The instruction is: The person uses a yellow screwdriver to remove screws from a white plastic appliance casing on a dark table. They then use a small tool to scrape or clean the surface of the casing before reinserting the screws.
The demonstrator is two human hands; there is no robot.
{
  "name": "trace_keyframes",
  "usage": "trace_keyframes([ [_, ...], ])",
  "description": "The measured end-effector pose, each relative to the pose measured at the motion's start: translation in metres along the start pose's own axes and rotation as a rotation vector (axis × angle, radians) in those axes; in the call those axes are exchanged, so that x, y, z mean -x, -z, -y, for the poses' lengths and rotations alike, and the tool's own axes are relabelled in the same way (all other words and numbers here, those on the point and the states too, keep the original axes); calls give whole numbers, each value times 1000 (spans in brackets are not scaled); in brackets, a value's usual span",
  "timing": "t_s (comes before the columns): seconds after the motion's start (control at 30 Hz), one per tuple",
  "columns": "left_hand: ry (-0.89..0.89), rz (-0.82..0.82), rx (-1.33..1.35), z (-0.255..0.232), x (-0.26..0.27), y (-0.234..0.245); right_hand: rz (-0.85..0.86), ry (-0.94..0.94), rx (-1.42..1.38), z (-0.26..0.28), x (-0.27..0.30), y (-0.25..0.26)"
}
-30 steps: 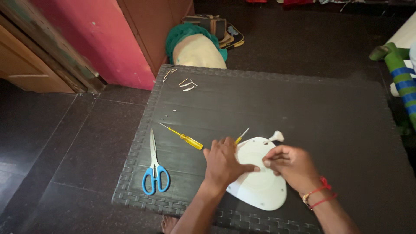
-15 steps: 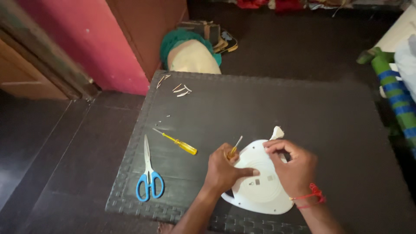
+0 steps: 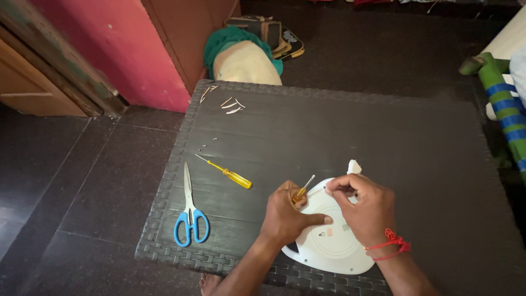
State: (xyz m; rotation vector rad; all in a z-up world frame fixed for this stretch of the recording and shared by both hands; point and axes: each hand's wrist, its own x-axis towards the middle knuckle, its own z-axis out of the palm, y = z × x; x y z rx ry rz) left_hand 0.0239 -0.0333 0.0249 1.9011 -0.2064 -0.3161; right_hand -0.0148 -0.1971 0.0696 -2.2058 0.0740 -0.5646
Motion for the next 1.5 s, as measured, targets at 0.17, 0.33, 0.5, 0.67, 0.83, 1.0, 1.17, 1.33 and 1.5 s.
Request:
trace_keyframes([
  [0.17, -41, -4, -6, 3, 0, 0, -9, -21, 26, 1, -1, -2],
  [0.33, -37, 3, 8, 4, -1, 0, 3, 32, 23, 0, 0, -3],
  [0.5, -58, -1, -6, 3, 0, 0, 13, -12, 57, 1, 0, -5],
  [0.67, -18, 44, -26, 2, -1, 1, -42, -25, 26, -2, -2, -4],
  [0.83, -28, -36, -120, 9, 2, -1, -98, -89, 5, 3, -1, -3],
  [1.0, -259, -174, -284, 21, 4, 3, -92, -117, 73, 8, -1, -4],
  [1.17, -179, -269, -283, 20, -2, 18, -89, -121, 99, 13, -1, -9],
  [1.33, 49, -332, -365, 16, -3, 46, -64, -36, 94, 21, -1, -21],
  [1.5, 93, -400, -541, 16, -1, 67, 36, -95, 185, 26, 3, -47],
])
